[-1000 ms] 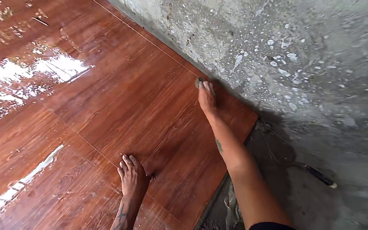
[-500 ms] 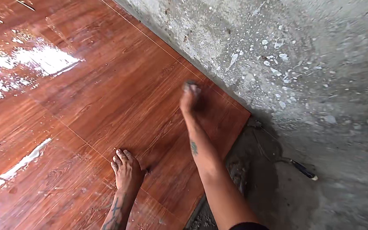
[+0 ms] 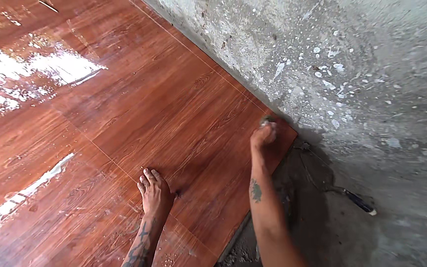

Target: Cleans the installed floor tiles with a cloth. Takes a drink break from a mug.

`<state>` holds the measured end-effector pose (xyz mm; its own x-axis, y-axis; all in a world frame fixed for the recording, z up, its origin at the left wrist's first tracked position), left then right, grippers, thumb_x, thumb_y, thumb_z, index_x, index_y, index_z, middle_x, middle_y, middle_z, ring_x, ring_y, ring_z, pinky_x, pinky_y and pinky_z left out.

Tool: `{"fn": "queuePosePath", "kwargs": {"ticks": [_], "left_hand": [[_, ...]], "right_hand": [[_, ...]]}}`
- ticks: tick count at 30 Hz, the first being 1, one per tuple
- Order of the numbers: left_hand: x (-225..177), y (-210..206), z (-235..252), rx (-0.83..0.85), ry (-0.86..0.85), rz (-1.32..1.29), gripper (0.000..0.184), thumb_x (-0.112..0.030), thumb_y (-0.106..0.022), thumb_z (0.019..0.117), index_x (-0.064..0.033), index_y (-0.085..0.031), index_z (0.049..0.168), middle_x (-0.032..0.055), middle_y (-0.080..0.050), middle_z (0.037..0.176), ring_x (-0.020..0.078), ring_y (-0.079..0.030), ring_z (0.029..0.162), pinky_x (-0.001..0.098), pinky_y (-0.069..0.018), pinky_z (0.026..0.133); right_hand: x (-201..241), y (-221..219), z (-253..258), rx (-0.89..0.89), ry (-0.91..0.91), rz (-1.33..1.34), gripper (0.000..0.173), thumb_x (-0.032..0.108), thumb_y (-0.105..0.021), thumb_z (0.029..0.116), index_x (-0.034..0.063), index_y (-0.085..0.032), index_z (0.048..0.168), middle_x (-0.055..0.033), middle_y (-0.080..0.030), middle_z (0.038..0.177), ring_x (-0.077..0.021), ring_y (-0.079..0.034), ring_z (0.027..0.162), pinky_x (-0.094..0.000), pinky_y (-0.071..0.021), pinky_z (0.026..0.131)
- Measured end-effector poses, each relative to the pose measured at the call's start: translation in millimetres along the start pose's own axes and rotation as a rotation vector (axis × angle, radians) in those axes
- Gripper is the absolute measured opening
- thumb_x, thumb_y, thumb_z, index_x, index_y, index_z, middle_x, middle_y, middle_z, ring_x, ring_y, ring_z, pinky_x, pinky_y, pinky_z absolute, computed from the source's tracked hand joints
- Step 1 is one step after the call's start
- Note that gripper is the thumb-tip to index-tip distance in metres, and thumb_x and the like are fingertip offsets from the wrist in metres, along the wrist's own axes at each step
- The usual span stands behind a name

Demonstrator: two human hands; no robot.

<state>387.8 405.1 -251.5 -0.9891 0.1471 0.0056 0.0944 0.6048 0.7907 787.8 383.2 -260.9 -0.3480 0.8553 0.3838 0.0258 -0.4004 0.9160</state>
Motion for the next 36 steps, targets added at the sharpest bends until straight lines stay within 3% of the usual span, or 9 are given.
{"fn": "queuePosePath", "kwargs": {"ticks": [5,8,13,16,20,23,29,31,36], "left_hand": [[1,1,-2,0.005,0.0,0.012,0.122,-0.042,-0.088,0.0745,0.0124,-0.017,0.157,0.035,-0.011,0.165,0.049,-0.022,0.152,0.0563,-0.0158,0.125],[0,1,-1,-0.01,-0.019,-0.001,0.122,-0.041,-0.089,0.0746,0.0129,-0.017,0.157,0.0364,-0.011,0.165,0.0506,-0.021,0.152,0.0571,-0.015,0.124],[1,1,-3,0.004,-0.013,-0.002,0.122,-0.044,-0.088,0.0745,0.0119,-0.017,0.157,0.0352,-0.011,0.165,0.0489,-0.021,0.153,0.0561,-0.0161,0.125],[0,2,-2,-0.02,-0.015,-0.007,0.121,-0.041,-0.089,0.0732,0.0129,-0.021,0.156,0.0363,-0.012,0.164,0.0504,-0.023,0.151,0.0569,-0.0169,0.124],[-3,1,-3,-0.024,-0.041,-0.036,0.119,-0.039,-0.089,0.0737,0.0145,-0.021,0.155,0.0378,-0.014,0.163,0.0523,-0.024,0.15,0.0586,-0.0183,0.123],[1,3,-2,-0.014,-0.031,-0.033,0.119,-0.04,-0.088,0.0748,0.0134,-0.02,0.156,0.0373,-0.013,0.164,0.052,-0.023,0.151,0.0586,-0.0171,0.124],[-1,4,-3,0.008,-0.007,-0.002,0.119,-0.041,-0.087,0.0759,0.0127,-0.017,0.157,0.0361,-0.012,0.165,0.0493,-0.023,0.152,0.0576,-0.0168,0.124],[-2,5,-3,0.003,-0.003,-0.005,0.119,-0.039,-0.087,0.0755,0.0131,-0.018,0.156,0.0359,-0.012,0.165,0.0502,-0.023,0.151,0.0579,-0.0173,0.124],[0,3,-2,-0.01,-0.018,-0.013,0.118,-0.04,-0.087,0.0755,0.0142,-0.02,0.156,0.0371,-0.014,0.164,0.0511,-0.024,0.151,0.0579,-0.0177,0.124]], "right_hand": [[85,-28,-179,0.309,0.838,0.143,0.037,0.008,-0.055,0.0987,0.0097,-0.068,0.133,-0.0103,-0.065,0.139,-0.0244,-0.06,0.132,-0.0418,-0.0473,0.112],[67,-17,-160,0.371,1.228,0.181,0.034,0.006,-0.054,0.1012,0.0137,-0.072,0.13,-0.0053,-0.065,0.14,-0.0198,-0.06,0.132,-0.0414,-0.0454,0.116],[-30,23,3,0.182,0.511,-0.034,0.028,0.005,-0.056,0.1007,-0.002,-0.067,0.126,-0.0254,-0.062,0.134,-0.0427,-0.061,0.124,-0.0587,-0.0489,0.105],[-11,39,-17,0.155,0.148,0.044,0.037,0.011,-0.052,0.1025,-0.0026,-0.057,0.137,-0.0279,-0.056,0.14,-0.0436,-0.056,0.13,-0.0595,-0.0461,0.108],[36,-4,-192,0.311,0.803,0.226,0.031,0.004,-0.057,0.0968,0.0064,-0.073,0.123,-0.0121,-0.069,0.131,-0.0251,-0.063,0.127,-0.0414,-0.0504,0.109],[26,4,-221,0.432,1.253,0.278,0.034,0.002,-0.054,0.098,0.0118,-0.075,0.123,-0.0066,-0.071,0.132,-0.0215,-0.064,0.128,-0.039,-0.0492,0.113],[-13,13,-6,0.198,0.503,-0.007,0.03,-0.001,-0.058,0.0952,0.0005,-0.071,0.122,-0.022,-0.065,0.13,-0.0384,-0.063,0.121,-0.0549,-0.0509,0.105],[-6,17,-25,0.233,0.369,0.009,0.033,0.002,-0.056,0.0969,-0.0012,-0.065,0.129,-0.0242,-0.061,0.137,-0.0402,-0.058,0.128,-0.0565,-0.0474,0.108],[-31,20,-200,0.365,1.14,0.217,0.033,0.001,-0.053,0.0999,0.0097,-0.075,0.123,-0.0072,-0.07,0.134,-0.0233,-0.064,0.129,-0.0453,-0.0475,0.115]]}}
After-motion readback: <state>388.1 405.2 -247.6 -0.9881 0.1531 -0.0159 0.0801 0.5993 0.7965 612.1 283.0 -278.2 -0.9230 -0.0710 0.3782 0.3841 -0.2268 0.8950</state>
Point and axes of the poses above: each hand's wrist, its own z-axis towards the middle knuckle, its own y-axis out of the back of the hand, x = y × z, the point moved 4 cm from there along z, towards the middle knuckle
